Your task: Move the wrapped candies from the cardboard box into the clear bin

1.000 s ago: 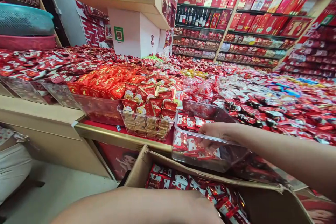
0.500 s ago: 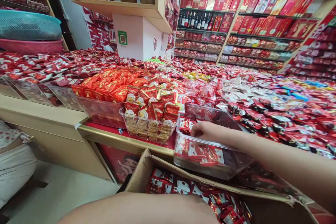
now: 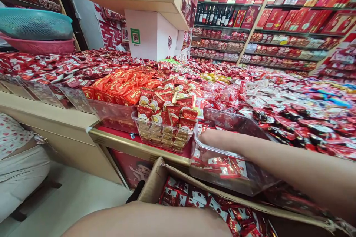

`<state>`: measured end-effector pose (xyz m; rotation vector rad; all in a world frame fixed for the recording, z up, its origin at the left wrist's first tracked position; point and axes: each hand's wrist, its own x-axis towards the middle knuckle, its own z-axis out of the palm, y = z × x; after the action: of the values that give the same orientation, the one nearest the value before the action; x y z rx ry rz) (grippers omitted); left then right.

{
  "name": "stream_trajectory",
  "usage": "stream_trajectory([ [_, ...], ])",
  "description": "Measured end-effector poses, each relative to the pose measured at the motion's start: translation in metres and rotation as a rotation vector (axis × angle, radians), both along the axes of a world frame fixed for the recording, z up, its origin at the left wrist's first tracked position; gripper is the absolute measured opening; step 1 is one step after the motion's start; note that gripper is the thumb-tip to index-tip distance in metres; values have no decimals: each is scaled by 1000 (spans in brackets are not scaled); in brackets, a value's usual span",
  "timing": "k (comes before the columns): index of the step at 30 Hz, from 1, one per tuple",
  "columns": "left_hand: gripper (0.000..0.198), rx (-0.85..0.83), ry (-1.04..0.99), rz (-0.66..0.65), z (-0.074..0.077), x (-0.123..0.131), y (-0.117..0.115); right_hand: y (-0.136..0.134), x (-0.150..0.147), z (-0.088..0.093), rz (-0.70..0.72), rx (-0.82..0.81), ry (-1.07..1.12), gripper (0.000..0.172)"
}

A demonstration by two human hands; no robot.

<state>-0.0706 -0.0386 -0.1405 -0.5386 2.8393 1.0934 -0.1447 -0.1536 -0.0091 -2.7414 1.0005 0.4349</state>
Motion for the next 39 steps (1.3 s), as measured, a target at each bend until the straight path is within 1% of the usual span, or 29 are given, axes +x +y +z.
stream_trajectory([
  [4, 27, 27, -11, 4, -7, -2, 0, -3, -5, -2, -43, 68, -18, 24],
  [8, 26, 41, -73, 0, -19, -9, -4, -2, -9, -3, -67, 63, -75, 29],
  [10, 26, 43, -112, 5, -25, -15, -6, -2, -9, -4, -65, 81, -66, 31],
  [14, 17, 26, -166, 32, -36, -24, -11, -2, -8, -3, -81, 46, -34, 22],
  [17, 19, 9, -189, 37, -44, -27, -13, -3, -7, -2, -94, 49, -55, 17],
  [19, 20, -3, -200, 32, -49, -27, -13, -3, -7, -2, -99, 71, -63, 19],
  [22, 21, -24, -208, 24, -55, -23, -11, -4, -9, -3, -104, 94, -78, 29],
  [24, 22, -38, -214, 20, -55, -18, -10, -5, -10, -4, -99, 88, -103, 34],
  [27, 18, -94, -245, -13, -49, -10, -7, -5, -10, -3, -85, 67, -128, 35],
  [30, 13, -161, -373, -94, -40, -9, -8, -2, -9, 0, -78, 37, -131, 27],
  [32, 12, -147, -481, -119, -38, -12, -10, -2, -7, 2, -79, -13, -121, 20],
  [34, 6, -131, -508, -81, -42, -14, -11, -3, -7, 5, -81, -78, -114, 18],
  [35, 6, -129, -502, -30, -45, -15, -11, -4, -6, 8, -81, -110, -117, 18],
  [37, 17, -143, -441, 154, -54, -15, -9, -1, -6, 19, -73, -196, -142, 20],
  [39, 24, -157, -349, 348, -62, -13, -5, 14, -7, 32, -60, -324, -233, 19],
])
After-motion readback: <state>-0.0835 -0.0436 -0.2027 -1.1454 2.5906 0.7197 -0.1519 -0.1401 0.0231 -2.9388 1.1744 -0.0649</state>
